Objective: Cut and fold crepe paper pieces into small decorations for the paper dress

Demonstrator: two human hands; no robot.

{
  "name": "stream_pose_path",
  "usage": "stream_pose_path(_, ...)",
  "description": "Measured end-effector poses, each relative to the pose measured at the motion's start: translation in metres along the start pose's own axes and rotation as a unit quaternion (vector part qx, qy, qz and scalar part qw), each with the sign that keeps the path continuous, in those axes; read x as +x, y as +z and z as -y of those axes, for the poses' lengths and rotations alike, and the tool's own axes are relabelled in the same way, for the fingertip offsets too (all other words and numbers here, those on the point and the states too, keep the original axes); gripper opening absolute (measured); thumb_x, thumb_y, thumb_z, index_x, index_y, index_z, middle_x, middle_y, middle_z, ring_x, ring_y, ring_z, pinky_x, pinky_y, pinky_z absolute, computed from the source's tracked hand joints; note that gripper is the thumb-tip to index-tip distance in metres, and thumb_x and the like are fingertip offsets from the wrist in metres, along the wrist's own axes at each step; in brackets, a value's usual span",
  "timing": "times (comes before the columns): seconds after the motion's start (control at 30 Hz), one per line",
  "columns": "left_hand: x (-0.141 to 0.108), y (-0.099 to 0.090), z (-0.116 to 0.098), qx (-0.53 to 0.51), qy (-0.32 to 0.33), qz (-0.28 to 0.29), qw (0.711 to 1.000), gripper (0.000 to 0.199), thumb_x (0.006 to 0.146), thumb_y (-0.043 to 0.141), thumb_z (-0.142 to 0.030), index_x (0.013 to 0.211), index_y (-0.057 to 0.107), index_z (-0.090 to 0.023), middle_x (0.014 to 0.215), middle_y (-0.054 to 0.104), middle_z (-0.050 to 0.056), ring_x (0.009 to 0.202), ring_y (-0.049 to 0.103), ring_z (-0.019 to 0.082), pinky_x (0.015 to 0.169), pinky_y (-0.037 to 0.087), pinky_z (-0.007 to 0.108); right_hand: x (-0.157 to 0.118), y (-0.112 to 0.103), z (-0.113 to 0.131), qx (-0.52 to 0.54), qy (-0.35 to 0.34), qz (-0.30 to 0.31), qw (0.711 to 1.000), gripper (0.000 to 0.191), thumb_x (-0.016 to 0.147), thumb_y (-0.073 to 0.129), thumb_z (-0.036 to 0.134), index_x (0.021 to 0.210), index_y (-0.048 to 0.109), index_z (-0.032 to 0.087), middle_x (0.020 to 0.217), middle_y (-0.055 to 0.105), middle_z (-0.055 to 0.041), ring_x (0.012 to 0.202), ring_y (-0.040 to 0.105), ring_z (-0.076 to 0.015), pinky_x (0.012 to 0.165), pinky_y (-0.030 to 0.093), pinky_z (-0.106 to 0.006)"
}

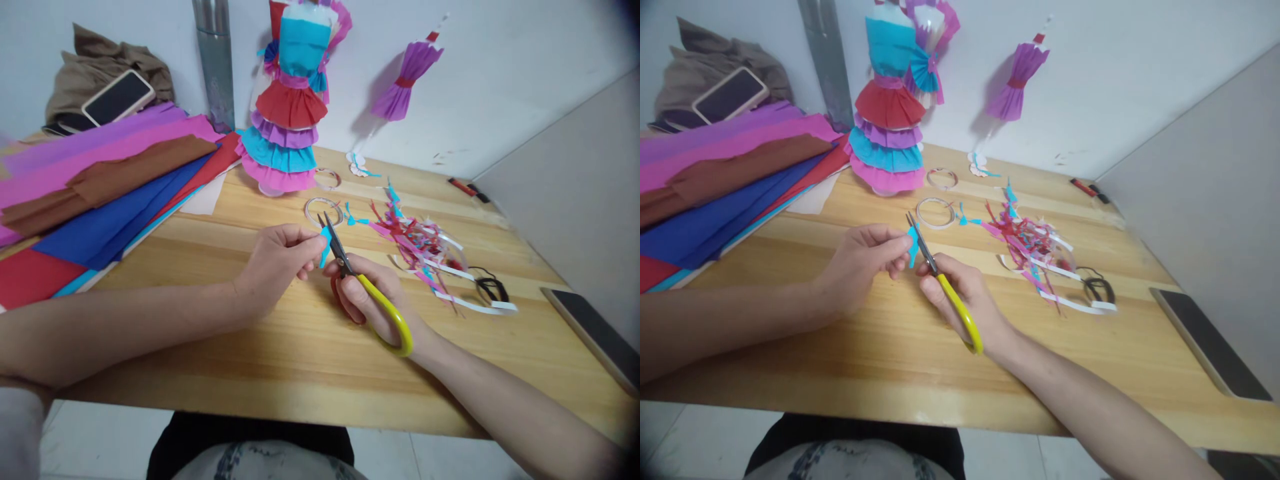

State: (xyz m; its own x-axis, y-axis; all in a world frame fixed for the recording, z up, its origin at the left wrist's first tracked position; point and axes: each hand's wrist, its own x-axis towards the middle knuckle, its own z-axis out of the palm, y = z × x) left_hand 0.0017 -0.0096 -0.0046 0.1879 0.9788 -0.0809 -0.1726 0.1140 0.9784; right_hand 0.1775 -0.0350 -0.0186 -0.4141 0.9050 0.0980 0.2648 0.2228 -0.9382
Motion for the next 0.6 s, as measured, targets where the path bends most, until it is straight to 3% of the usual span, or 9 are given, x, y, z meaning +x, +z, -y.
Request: stream_pose_path(0.6, -0.0015, 0.0003, -0.0014, 0.025, -0.005, 0.006, 1.0, 0.022, 0.078, 0.062, -0.024, 0.058, 0.062, -0.016, 0.054, 0.056, -0.002, 0.051, 0.048, 0.007, 0.05, 0.04, 0.02, 0.0003, 0.0014, -0.0013, -0.012, -0.017, -0.007, 1.0, 0.046, 0.094, 0.051, 0.065, 0.09, 0.057, 0.02, 0.061, 0.045, 0.0027, 0.052, 0.038, -0.0122, 0.045, 0.028, -0.028)
